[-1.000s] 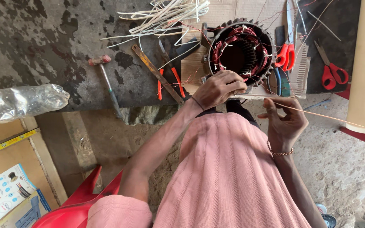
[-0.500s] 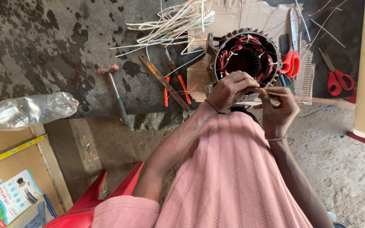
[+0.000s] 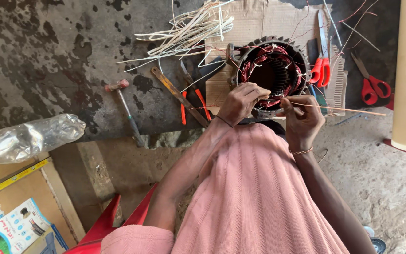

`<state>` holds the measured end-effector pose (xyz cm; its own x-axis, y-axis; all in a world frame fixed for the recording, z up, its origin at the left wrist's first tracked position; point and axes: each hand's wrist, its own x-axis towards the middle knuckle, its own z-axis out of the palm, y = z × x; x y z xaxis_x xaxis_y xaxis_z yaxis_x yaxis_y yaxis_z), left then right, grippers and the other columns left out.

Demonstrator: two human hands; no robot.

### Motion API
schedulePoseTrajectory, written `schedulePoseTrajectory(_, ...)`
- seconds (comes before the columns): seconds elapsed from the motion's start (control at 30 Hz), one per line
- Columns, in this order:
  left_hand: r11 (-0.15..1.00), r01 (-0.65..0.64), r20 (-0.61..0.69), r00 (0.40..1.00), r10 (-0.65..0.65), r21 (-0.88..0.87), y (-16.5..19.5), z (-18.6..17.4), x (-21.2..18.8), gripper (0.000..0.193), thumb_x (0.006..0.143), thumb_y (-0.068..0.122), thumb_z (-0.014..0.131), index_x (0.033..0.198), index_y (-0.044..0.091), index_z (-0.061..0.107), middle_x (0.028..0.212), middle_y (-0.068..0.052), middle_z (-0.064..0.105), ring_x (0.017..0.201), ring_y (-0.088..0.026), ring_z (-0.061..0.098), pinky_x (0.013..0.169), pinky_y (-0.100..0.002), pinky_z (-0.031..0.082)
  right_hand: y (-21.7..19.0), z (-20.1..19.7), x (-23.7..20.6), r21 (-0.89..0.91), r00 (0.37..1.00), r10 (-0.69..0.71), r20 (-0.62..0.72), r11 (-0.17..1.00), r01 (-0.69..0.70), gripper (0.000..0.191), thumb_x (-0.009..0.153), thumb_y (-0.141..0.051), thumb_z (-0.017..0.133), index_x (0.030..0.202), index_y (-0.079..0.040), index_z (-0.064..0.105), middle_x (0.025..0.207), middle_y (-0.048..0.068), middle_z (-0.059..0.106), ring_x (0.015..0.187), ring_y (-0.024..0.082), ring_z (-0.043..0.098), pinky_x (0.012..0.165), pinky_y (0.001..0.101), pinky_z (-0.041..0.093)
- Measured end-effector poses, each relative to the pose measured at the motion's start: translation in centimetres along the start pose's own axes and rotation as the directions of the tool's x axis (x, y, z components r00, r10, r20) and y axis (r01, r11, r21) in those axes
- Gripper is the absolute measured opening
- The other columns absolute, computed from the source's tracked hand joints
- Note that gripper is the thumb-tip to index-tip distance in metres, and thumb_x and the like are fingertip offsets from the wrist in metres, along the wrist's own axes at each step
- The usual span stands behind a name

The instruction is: The person winds copper wire around a motor stator, using a thin stick to guide and separate strands. They repeatedly adjust the wire placement and pull strands through the stator slots.

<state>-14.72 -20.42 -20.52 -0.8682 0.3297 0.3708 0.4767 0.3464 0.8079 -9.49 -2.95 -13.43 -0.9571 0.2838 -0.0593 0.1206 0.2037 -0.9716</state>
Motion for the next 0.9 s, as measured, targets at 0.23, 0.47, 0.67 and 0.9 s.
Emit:
schedulePoseTrajectory(0.23, 0.999, -0.005, -0.007, 1.0, 0.005, -0.037, -0.1, -0.8, 0.3, 0.019, 0.093, 0.005, 0.073, 0.111, 0.01, 0.071, 0.104, -0.004, 0.071, 0.103, -0.025, 0.07, 0.093, -0.038, 0.057, 0.1, 1.3, 0.9, 0.099, 0.996, 0.052, 0.071, 0.993, -0.059, 0.009, 0.103, -0.001, 0.072, 0.105, 0.005, 0.065, 0.101, 0.008, 0.069, 0.089, 0.011, 0.072, 0.073, 0.0275, 0.067)
schedulePoseTrajectory(0.47, 0.998, 0.008, 0.013, 1.0, -0.007, -0.062, -0.6, -0.9, -0.1, 0.028, 0.09, 0.0, 0.07, 0.116, 0.009, 0.071, 0.11, -0.006, 0.071, 0.108, -0.027, 0.069, 0.099, -0.039, 0.056, 2.0, 2.5, 1.1, 0.076, 0.991, -0.011, 0.132, 0.997, 0.001, 0.009, 0.102, 0.001, 0.074, 0.105, 0.004, 0.067, 0.101, 0.008, 0.07, 0.089, 0.012, 0.071, 0.072, 0.027, 0.065)
schedulePoseTrajectory(0.67, 0.997, 0.018, 0.015, 1.0, -0.017, -0.073, -0.4, -0.6, -0.1, 0.032, 0.092, 0.002, 0.072, 0.123, 0.009, 0.068, 0.118, -0.007, 0.07, 0.116, -0.03, 0.068, 0.105, -0.039, 0.055, 2.5, 2.2, 1.3, 0.135, 0.983, 0.14, 0.117, 0.979, -0.155, 0.008, 0.1, -0.002, 0.074, 0.105, 0.002, 0.069, 0.097, 0.007, 0.073, 0.085, 0.01, 0.072, 0.068, 0.0257, 0.065)
schedulePoseTrajectory(0.9, 0.998, -0.068, 0.135, 0.989, 0.066, 0.015, -0.1, -1.9, -0.1, 0.033, 0.09, -0.005, 0.066, 0.12, 0.008, 0.067, 0.122, -0.008, 0.067, 0.12, -0.031, 0.066, 0.11, -0.041, 0.054, 2.3, -0.5, -0.1, 0.158, 0.979, 0.155, 0.129, 0.972, -0.174, 0.009, 0.102, -0.002, 0.07, 0.109, 0.003, 0.068, 0.095, 0.009, 0.073, 0.08, 0.01, 0.07, 0.068, 0.0249, 0.063)
